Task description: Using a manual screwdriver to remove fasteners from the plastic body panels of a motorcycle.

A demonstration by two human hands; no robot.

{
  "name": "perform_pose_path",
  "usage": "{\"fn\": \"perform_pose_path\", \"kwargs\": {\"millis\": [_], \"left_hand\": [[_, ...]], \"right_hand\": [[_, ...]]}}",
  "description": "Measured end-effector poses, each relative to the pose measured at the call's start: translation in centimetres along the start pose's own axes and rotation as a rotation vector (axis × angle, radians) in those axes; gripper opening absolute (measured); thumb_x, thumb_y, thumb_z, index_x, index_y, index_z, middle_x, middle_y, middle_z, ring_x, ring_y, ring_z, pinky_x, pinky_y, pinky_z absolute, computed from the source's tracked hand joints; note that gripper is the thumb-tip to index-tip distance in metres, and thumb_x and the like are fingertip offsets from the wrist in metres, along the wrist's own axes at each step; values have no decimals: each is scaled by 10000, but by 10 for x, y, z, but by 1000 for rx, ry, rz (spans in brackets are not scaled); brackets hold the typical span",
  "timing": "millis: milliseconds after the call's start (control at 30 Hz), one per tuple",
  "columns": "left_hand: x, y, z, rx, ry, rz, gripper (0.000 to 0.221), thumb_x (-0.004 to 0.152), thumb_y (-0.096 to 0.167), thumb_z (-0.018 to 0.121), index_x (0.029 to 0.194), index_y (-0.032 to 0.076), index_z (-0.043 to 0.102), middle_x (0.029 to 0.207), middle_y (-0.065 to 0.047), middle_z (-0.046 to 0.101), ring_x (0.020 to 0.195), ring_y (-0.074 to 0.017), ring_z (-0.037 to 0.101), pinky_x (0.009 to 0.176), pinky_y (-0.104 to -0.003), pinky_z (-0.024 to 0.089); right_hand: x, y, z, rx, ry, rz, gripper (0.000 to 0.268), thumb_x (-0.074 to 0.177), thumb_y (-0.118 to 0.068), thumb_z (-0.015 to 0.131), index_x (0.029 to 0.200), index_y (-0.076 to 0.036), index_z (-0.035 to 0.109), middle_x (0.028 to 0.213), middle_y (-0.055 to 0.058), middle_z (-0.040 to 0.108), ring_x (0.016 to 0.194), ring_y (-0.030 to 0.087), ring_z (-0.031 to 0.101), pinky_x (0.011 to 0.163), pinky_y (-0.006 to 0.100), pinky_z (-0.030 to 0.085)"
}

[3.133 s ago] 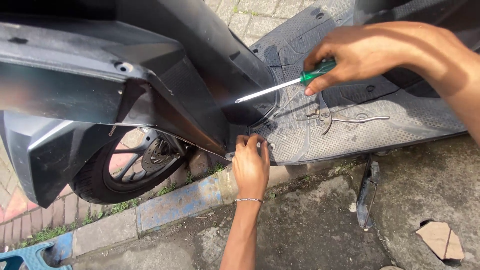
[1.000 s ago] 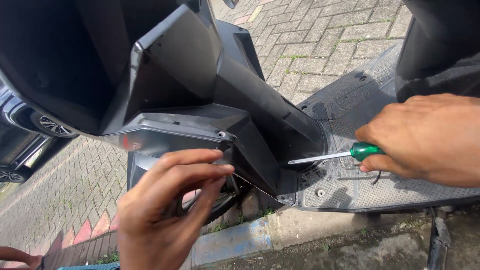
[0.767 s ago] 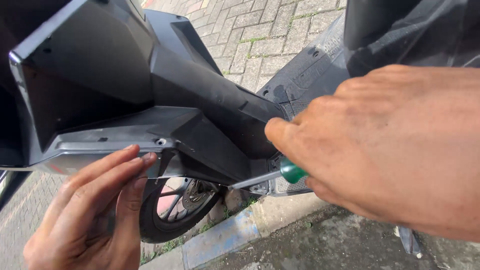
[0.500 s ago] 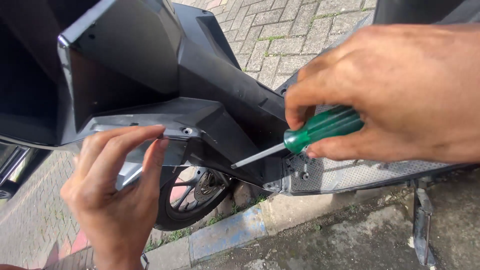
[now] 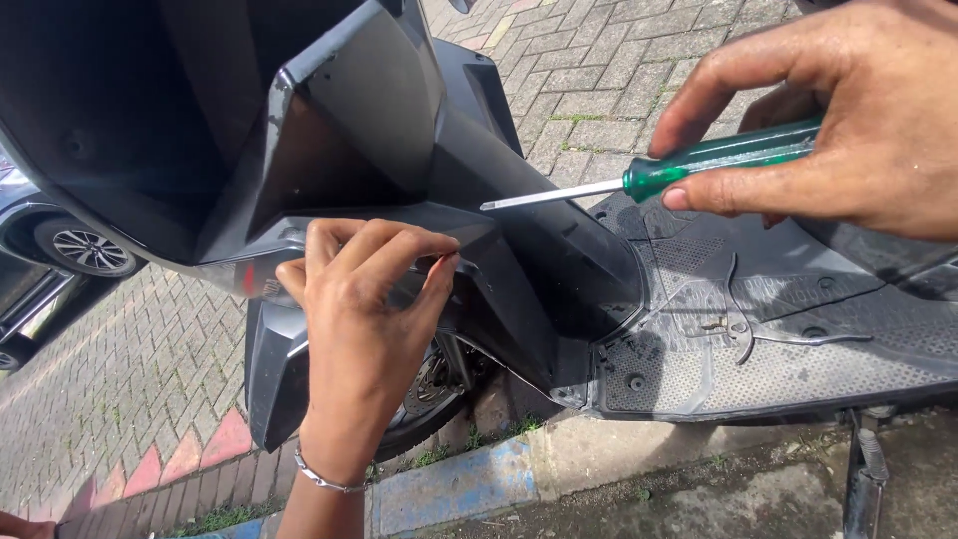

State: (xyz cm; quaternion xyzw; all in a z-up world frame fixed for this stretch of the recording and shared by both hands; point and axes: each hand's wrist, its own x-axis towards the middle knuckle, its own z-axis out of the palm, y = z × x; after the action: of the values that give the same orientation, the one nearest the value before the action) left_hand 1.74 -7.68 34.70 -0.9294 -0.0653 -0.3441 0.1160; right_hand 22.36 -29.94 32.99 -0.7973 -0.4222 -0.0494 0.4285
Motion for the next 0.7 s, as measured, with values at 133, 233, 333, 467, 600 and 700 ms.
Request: {"fn": "perform_pose_path", "kwargs": {"millis": [133, 233, 333, 467, 600, 700], "left_hand": [[1, 6, 8, -14, 4, -101, 127, 859, 197, 823, 878, 283, 732, 898, 196, 685, 999, -178, 502, 802, -442, 240], [2, 9, 15, 15, 36, -165, 127, 797, 173, 806, 792, 240, 698, 880, 151, 671, 961, -236, 470, 737, -468, 258], [4, 11, 15, 59, 19, -184, 132, 779, 147, 752, 796, 222, 644, 900, 133, 624, 967, -274, 442, 719, -477, 265], [6, 13, 9, 51, -55, -222, 111, 805, 157, 702, 746, 219, 630, 872, 157, 662, 976, -268, 440, 735, -484, 267], [4, 12, 11, 103, -53, -203, 75, 839, 171, 724, 819, 230, 682, 857, 118, 685, 1012, -282, 458, 739, -498, 245], [10, 9, 11, 104, -131, -243, 101, 814, 159, 717, 847, 254, 704, 882, 91, 712, 1043, -315, 457, 750, -497, 258]], "right_hand": [[6, -6, 1, -135, -57, 105, 223, 712, -431, 935, 918, -415, 851, 434, -3, 776, 430, 111, 662, 638, 265, 455], [7, -6, 3, -61, -63, 37, 226, 669, -362, 955, 875, -344, 863, 698, -138, 841, 492, 81, 775, 700, 242, 509], [8, -5, 5, -62, -84, 55, 246, 659, -367, 963, 888, -360, 876, 595, -77, 839, 488, 98, 786, 704, 247, 520], [8, 1, 6, -81, -78, 18, 245, 649, -394, 954, 877, -365, 868, 692, -125, 831, 586, 95, 732, 734, 271, 501], [9, 13, 10, -37, -52, -167, 274, 645, -375, 932, 899, -317, 847, 901, -166, 838, 638, 100, 731, 721, 285, 513], [10, 10, 8, -31, -91, -147, 265, 648, -386, 930, 899, -339, 860, 874, -170, 844, 637, 111, 690, 719, 279, 519]]}}
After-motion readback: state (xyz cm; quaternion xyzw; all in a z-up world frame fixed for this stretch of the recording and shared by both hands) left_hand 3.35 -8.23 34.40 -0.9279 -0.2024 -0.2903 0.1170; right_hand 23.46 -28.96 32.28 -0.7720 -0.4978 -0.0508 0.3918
